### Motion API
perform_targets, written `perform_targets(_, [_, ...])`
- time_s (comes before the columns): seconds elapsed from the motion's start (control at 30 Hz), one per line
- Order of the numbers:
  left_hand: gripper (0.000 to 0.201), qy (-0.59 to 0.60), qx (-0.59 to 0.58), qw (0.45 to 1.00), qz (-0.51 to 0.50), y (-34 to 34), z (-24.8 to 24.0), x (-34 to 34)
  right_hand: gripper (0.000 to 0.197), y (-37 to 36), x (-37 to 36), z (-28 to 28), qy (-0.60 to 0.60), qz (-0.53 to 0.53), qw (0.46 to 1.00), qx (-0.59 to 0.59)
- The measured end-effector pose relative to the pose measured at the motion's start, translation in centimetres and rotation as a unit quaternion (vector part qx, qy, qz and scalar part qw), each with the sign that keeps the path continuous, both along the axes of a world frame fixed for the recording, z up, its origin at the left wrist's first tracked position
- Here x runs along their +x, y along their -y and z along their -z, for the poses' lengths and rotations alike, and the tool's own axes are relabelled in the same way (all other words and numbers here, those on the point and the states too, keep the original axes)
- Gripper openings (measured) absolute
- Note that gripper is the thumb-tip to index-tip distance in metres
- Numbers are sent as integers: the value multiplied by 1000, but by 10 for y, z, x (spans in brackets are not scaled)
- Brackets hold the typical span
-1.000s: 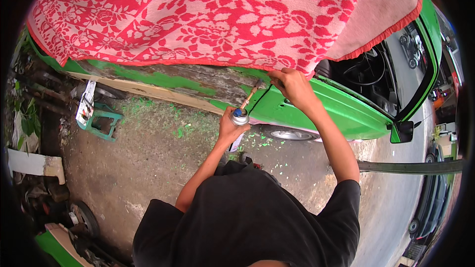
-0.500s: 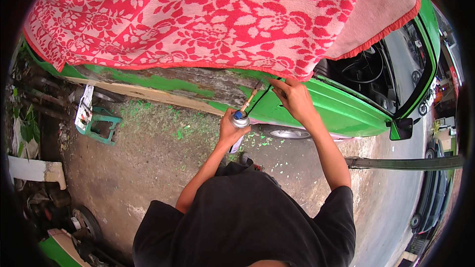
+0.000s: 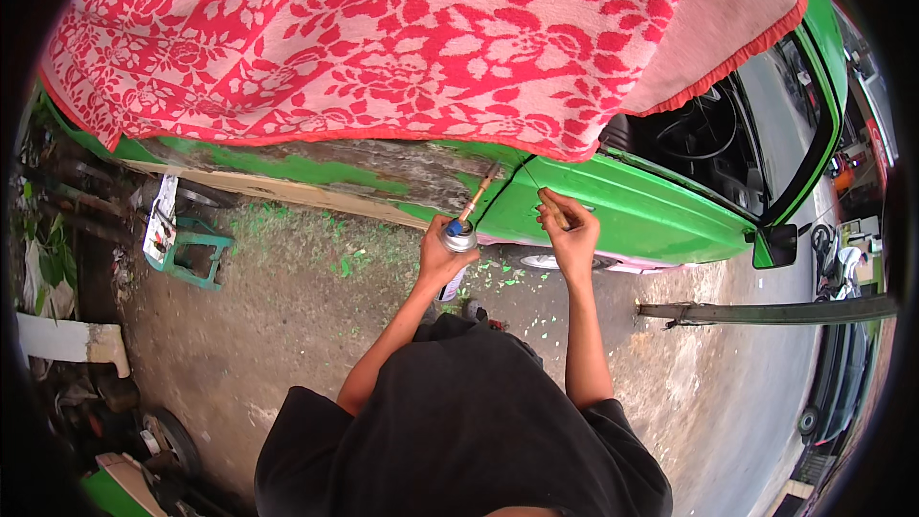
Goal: The person scrapes paint from the side of a green car using a metal scraper. A red patterned cloth covers the upper portion of the car to protect it from debris. The person holds a spray can in the left hand while scraping with the right hand, working along the lower edge of the door panel.
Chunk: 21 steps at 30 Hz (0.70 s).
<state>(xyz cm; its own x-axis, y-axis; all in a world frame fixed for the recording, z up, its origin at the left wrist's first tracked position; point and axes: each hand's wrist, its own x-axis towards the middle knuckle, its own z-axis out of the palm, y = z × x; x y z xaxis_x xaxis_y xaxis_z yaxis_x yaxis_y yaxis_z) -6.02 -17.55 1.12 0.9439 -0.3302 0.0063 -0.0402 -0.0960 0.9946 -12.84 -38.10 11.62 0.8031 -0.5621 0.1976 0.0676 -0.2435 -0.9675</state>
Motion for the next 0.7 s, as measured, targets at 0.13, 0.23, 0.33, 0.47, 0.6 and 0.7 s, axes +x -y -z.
perform_targets(0.13, [50,-14,-12,1000,1,2,-2,1,20,-10,-3,4,-38,1,999,-9])
perform_targets(0.23, [50,-4,-12,1000,1,2,-7,2,18,-16,-4,6,-87,30,995,37])
perform_targets(0.33, [50,3,11,1000,-1,2,-13,2,23,-21,-5,8,-90,20,995,-29])
perform_targets(0.47, [49,22,39,999,3,1,-19,1,36,-26,-4,0,-121,18,991,-58])
perform_targets(0.6, [50,29,59,998,-10,0,-20,-1,37,-34,1,-17,-138,9,983,-124])
perform_targets(0.7, [52,30,63,997,-22,0,-18,0,34,-41,7,-26,-136,1,981,-139])
